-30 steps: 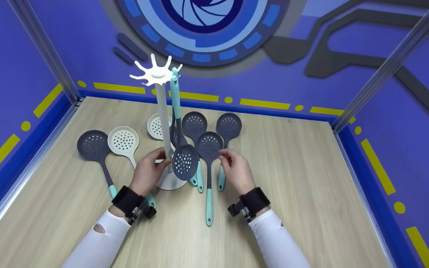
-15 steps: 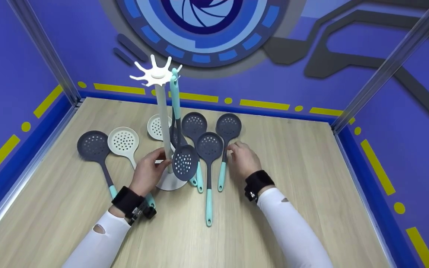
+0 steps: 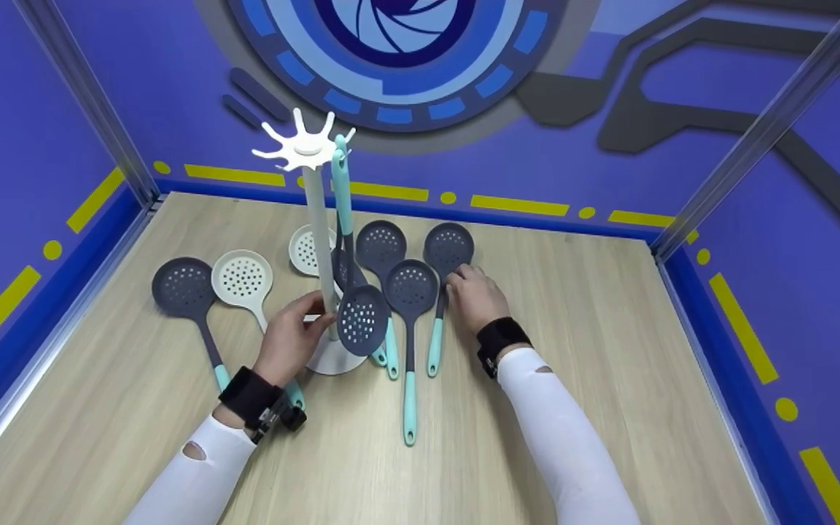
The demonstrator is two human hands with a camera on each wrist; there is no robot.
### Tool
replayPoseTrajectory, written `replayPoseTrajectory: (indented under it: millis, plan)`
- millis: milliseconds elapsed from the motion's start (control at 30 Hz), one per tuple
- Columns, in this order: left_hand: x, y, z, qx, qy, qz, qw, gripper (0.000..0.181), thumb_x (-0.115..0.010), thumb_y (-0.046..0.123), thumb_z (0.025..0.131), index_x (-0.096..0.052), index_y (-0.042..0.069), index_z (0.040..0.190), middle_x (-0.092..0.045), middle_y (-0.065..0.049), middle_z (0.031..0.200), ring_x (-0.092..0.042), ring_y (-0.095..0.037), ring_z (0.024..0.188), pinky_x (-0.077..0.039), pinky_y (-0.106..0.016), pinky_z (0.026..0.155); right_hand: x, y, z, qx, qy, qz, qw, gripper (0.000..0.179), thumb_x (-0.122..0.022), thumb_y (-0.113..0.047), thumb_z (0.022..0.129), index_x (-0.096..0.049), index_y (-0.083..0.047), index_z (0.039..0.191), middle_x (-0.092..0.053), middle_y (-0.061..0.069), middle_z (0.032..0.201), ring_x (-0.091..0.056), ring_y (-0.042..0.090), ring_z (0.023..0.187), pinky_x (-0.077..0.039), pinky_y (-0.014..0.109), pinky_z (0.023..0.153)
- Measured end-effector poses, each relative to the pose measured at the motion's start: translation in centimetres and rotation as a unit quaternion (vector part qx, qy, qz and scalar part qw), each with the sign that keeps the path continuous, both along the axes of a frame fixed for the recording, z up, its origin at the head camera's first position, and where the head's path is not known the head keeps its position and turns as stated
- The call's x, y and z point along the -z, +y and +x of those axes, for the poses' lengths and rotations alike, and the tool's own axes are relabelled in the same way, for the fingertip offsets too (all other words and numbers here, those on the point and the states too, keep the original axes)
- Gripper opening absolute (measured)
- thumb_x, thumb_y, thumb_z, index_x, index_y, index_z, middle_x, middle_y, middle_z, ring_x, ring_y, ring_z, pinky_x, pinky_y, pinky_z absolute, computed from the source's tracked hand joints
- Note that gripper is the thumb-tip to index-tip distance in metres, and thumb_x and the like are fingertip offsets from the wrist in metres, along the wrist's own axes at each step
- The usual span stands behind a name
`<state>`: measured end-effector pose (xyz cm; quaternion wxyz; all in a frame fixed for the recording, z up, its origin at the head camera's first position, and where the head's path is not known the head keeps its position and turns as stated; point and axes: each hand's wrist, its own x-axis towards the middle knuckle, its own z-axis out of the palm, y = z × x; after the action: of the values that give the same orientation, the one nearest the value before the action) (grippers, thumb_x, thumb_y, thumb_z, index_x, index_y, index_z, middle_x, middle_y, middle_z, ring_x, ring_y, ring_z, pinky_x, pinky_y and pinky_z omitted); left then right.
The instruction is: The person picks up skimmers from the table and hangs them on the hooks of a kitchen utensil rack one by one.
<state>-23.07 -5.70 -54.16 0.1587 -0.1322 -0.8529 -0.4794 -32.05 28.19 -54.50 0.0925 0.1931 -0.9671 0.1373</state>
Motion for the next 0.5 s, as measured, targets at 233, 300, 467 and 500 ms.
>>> replayPoseTrajectory:
  millis: [233, 300, 467, 500]
  plan:
    - [0.0, -0.1, 0.0, -0.003, -0.005, -0.003, 1.0000, 0.031, -0.076, 0.021, 0.096, -0.070, 0.015, 0.126, -0.075, -0.002, 0.113, -0.073, -0.016, 0.107, -0.062, -0.026, 0.085, -0.1, -0.5, -1.6, -0.011, -0.026, 0.026, 0.9993, 0.033, -0.063, 0.002, 0.101, -0.072, -0.015, 0.128, -0.063, 0.016, 0.130, -0.059, 0.036, 0.124, -0.052, 0.052, 0.105]
    - [0.0, -0.1, 0.1, -0.003, -0.008, -0.005, 0.9999, 0.031, -0.076, 0.021, 0.096, -0.069, 0.016, 0.126, -0.075, -0.001, 0.113, -0.073, -0.015, 0.108, -0.062, -0.027, 0.084, -0.1, -0.6, -1.9, -0.018, -0.024, 0.046, 0.9985, 0.033, -0.063, 0.003, 0.100, -0.073, -0.014, 0.127, -0.062, 0.016, 0.124, -0.059, 0.037, 0.118, -0.053, 0.051, 0.101]
    - [-0.1, 0.0, 0.1, -0.002, -0.015, -0.005, 0.9999, 0.031, -0.075, 0.023, 0.097, -0.069, 0.017, 0.127, -0.075, 0.000, 0.114, -0.073, -0.015, 0.108, -0.062, -0.028, 0.084, 0.4, -0.7, -2.5, -0.014, -0.027, 0.044, 0.9986, 0.031, -0.064, 0.004, 0.099, -0.073, -0.013, 0.123, -0.061, 0.015, 0.120, -0.060, 0.036, 0.112, -0.054, 0.051, 0.095]
    - [-0.1, 0.0, 0.1, 0.000, -0.016, -0.004, 0.9999, 0.032, -0.075, 0.023, 0.097, -0.069, 0.017, 0.127, -0.075, -0.001, 0.114, -0.073, -0.015, 0.108, -0.062, -0.028, 0.084, 0.5, -0.7, -2.6, -0.011, -0.030, 0.036, 0.9988, 0.031, -0.063, 0.004, 0.099, -0.073, -0.013, 0.123, -0.061, 0.015, 0.121, -0.060, 0.035, 0.112, -0.054, 0.051, 0.094]
